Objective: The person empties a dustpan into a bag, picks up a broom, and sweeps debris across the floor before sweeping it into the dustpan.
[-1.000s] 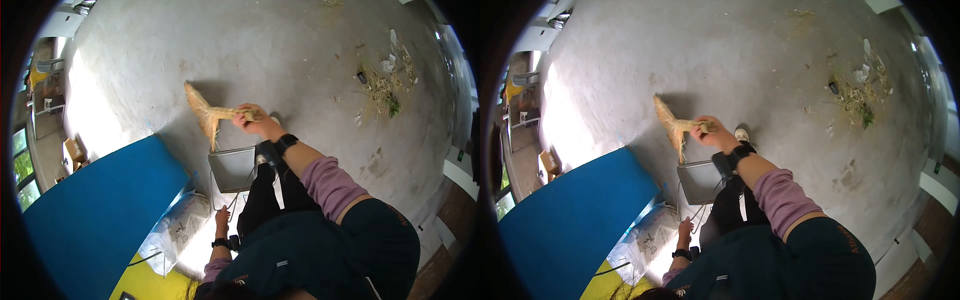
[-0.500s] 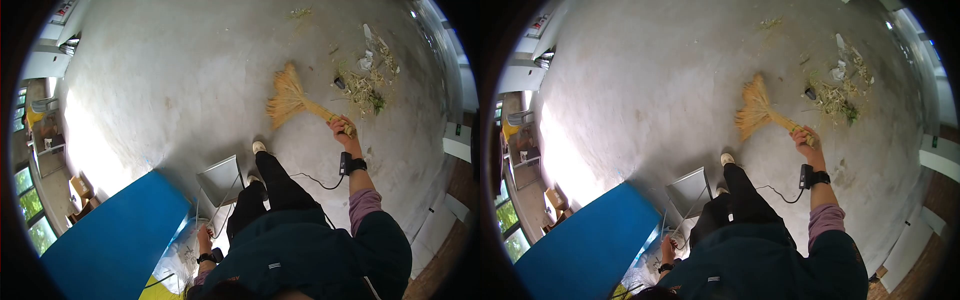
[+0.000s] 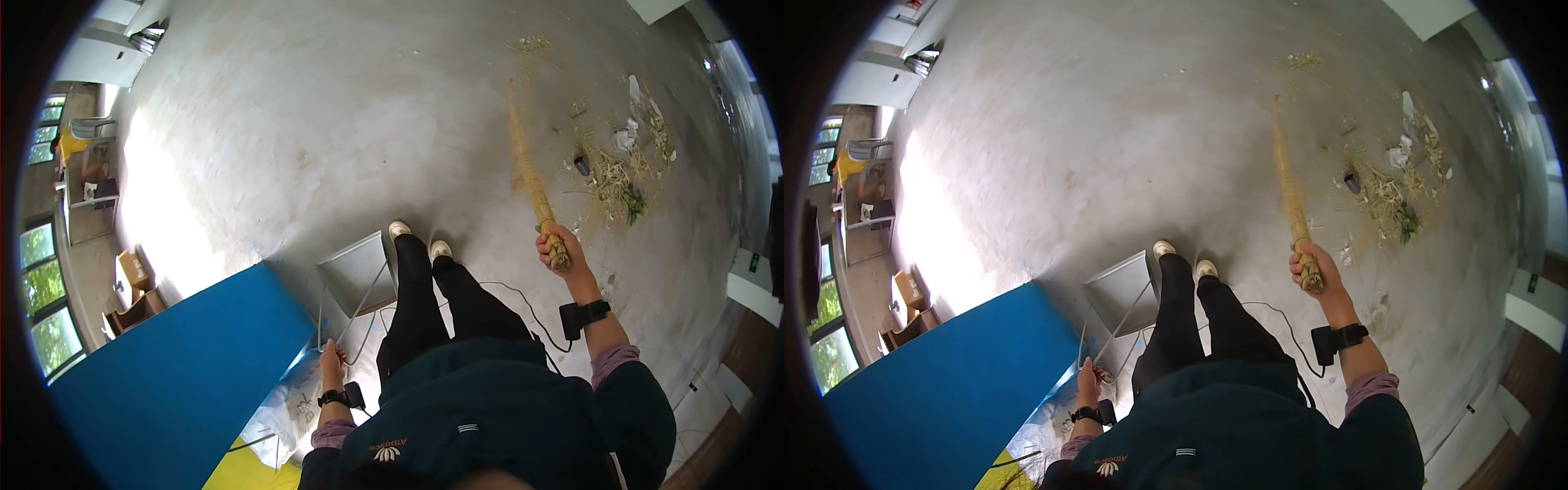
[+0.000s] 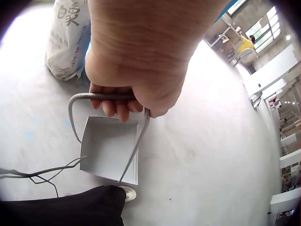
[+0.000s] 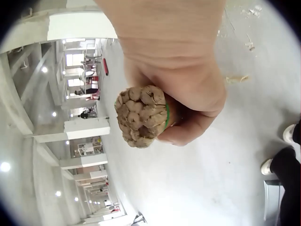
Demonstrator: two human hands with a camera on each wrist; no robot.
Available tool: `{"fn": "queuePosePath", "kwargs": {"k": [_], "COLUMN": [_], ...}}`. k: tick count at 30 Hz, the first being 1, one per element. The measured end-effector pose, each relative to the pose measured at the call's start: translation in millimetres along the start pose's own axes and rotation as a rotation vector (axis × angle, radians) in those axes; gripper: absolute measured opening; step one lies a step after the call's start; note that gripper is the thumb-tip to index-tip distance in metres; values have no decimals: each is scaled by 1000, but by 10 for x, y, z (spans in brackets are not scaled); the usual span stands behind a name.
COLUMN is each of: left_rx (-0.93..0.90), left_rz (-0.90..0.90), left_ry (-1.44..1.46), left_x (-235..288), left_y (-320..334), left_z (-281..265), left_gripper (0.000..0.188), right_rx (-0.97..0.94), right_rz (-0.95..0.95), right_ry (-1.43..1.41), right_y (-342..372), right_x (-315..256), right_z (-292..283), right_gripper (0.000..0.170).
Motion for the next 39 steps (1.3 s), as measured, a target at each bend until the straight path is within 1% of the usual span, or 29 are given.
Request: {"fn": "queuePosePath", "kwargs": {"k": [1, 2, 4, 6, 8, 9, 10, 12, 14, 16, 18, 19, 20, 21, 22, 24, 25, 27, 29, 31, 35, 36, 37, 38, 39], "left_rx": [-22, -23, 14, -23, 1, 1, 6, -48, -45, -49, -75, -60, -43, -47, -61, -39, -46, -114, -120, -119, -131, -173, -216, -215, -221], "left_rz": [-9, -4, -28, -33, -81, -107, -103, -114, -131, -169, -178, -171, -165, -159, -168, -214, -221, -257, -285, -304, -351, -360, -367, -357, -354], "left_ry": [17, 28, -64, -34, -71, -97, -77, -65, -44, -52, -68, -43, -17, 1, -3, -11, -15, 54, 45, 75, 51, 54, 55, 52, 35], "left_x": [1, 2, 80, 113, 151, 169, 185, 174, 218, 277, 317, 340, 367, 396, 419, 459, 488, 524, 530, 463, 560, 601, 650, 704, 744], "left_y": [-77, -142, -241, -372, -456, -492, -522, -571, -590, -606, -690, -721, -744, -764, -804, -879, -886, -882, -889, -953, -941, -944, -953, -951, -944], "left_z": [50, 85, 203, 263, 308, 339, 348, 358, 365, 393, 434, 454, 460, 473, 480, 432, 431, 428, 427, 403, 414, 436, 464, 464, 449], "left_gripper": [33, 33, 33, 32, 31, 27, 27, 27, 27, 29, 29, 30, 30, 29, 29, 29, 29, 27, 27, 27, 27, 27, 27, 27, 27], "right_rx": [-85, -91, -211, -270, -288, -301, -313, -381, -403, -454, -458, -443, -361, -280, -268, -182, -180, -217, -195, -173, -189, -193, -140, -90, -105], "right_rz": [83, 84, 266, 407, 527, 575, 627, 705, 787, 770, 778, 758, 698, 639, 628, 567, 536, 507, 437, 323, 72, 75, 23, -30, -33], "right_ry": [-15, -5, -52, -58, -40, 18, 75, 155, 155, 181, 87, 87, 46, 6, 5, -213, -270, -433, -589, -591, -548, -552, -540, -526, -526], "right_y": [-53, -137, -330, -623, -952, -1146, -1346, -1756, -2151, -2631, -2870, -2964, -3076, -3147, -3213, -3307, -3301, -3188, -2965, -2680, -2371, -2310, -2249, -2237, -2235], "right_x": [60, 92, 335, 594, 877, 1015, 1170, 1473, 1745, 2015, 2141, 2149, 2139, 2081, 2008, 1803, 1646, 1300, 911, 534, -205, -337, -482, -578, -559], "right_z": [144, 248, 590, 937, 1333, 1527, 1712, 2060, 2433, 2684, 3032, 3134, 3191, 3210, 3172, 3056, 2962, 2725, 2461, 2281, 1770, 1722, 1691, 1667, 1762], "right_gripper": [26, 26, 31, 33, 35, 35, 35, 31, 25, 21, 21, 21, 31, 40, 40, 51, 61, 64, 66, 66, 66, 66, 63, 61, 61]}}
Point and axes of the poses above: each hand's wrist, its own y-axis away from the middle knuckle, its own z-axis out of the palm, x = y × z, the point moved 6 cm from there along -y, towards the middle knuckle, and after that the axes turned 9 degrees about -x, right-handed, at the moved point
